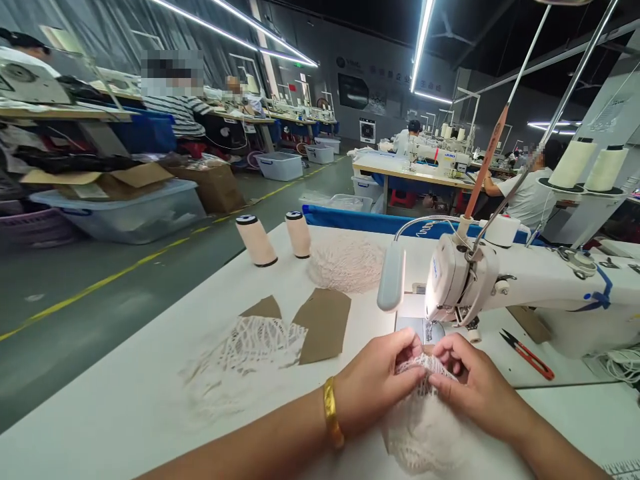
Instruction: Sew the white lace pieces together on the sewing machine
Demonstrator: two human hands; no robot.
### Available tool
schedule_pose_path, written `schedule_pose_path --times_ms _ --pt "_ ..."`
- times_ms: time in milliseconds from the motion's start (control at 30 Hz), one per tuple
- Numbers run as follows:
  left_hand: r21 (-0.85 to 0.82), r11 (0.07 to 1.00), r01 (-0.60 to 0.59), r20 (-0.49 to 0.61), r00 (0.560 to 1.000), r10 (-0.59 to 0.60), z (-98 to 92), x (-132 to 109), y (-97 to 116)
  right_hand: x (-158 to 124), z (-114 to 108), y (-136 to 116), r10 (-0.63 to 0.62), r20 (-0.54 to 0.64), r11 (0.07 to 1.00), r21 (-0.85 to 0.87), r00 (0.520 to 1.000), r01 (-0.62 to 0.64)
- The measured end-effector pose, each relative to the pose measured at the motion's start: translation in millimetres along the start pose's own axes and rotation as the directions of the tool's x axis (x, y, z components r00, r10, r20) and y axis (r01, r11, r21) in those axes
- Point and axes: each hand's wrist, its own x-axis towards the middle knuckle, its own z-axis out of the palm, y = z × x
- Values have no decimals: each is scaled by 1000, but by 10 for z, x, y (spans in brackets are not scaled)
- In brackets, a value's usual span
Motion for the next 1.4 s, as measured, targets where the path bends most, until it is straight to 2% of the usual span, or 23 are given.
schedule_pose_path --times_ms 233,433,533,767,867,1133,1400 --pt "56 993 -108 -102 988 113 68 -36 -28 -23 50 -7 26 -131 1000 15 991 -24" --pt "107 960 -257 -156 950 272 103 -94 -21 -20 56 -31 10 -117 998 57 993 -4" --pt "139 948 -286 -151 940 306 118 -106 -31 -16 55 -52 2 -97 994 106 995 8" --pt "119 954 -275 -155 944 291 140 -106 -30 1 38 -77 -5 -33 980 198 999 11" --pt "79 971 -226 -148 961 236 153 -100 -35 -6 49 -57 -67 -78 985 153 995 79" --pt "-5 967 -256 -218 944 249 184 -73 24 -18 86 -12 -282 -255 959 -42 925 281" --pt "-134 985 -108 -198 977 80 213 -68 70 -44 76 -16 -398 -278 917 -138 874 373"
